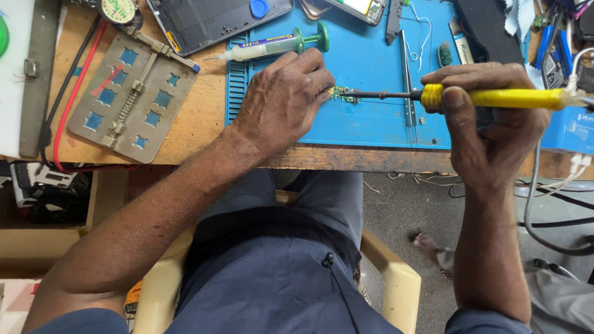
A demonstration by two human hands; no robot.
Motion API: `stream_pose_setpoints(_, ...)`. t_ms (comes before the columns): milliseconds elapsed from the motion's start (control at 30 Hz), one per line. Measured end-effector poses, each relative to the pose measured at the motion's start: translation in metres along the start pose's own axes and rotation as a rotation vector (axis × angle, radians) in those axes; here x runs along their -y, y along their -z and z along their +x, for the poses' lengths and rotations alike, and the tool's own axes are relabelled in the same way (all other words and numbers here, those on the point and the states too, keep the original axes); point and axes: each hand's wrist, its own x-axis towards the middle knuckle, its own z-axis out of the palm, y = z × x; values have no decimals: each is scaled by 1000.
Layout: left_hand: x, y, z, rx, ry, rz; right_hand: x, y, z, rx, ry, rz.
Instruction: The person solders components on a small circuit board with a soldering iron, applying flux from a syringe and repositioning the board on a blue mat. They clean the board with a brush, clean the iron tip in steel wool, and feed solder wire to the joints.
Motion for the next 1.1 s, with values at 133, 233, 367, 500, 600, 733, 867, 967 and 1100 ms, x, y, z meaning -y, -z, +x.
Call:
stream_pose_setpoints(133,1,0,1,1,0,6,-1,0,0,0,-18,-2)
stream_pose_setpoints(233,1,0,1,-1,0,8,-1,0,-1,-4,-31,2)
stream_pose_setpoints(367,1,-1,0,-4,0,2,-3,0,-2,-8,-28,-7)
stream_pose_setpoints(500,1,-1,-2,-6,-3,-1,-4,-1,-4,-4,-33,-66)
stream_pose_setpoints(600,1,0,-2,-6,-6,-9,-3,0,-5,-3,-42,-65)
stream_pose_setpoints(733,0,1,-1,-4,-5,-11,-1,1,-3,-4,-55,-5)
stream_pose_setpoints(867,0,1,-1,-6,-7,-7,-3,3,3,23,-48,68)
stream_pose_setpoints(967,1,1,-2,-13,-10,-11,-10,9,12,75,-77,102)
stream_pose_setpoints(1100,1,0,-3,-8,-12,0,-20,17,22,151,-83,151)
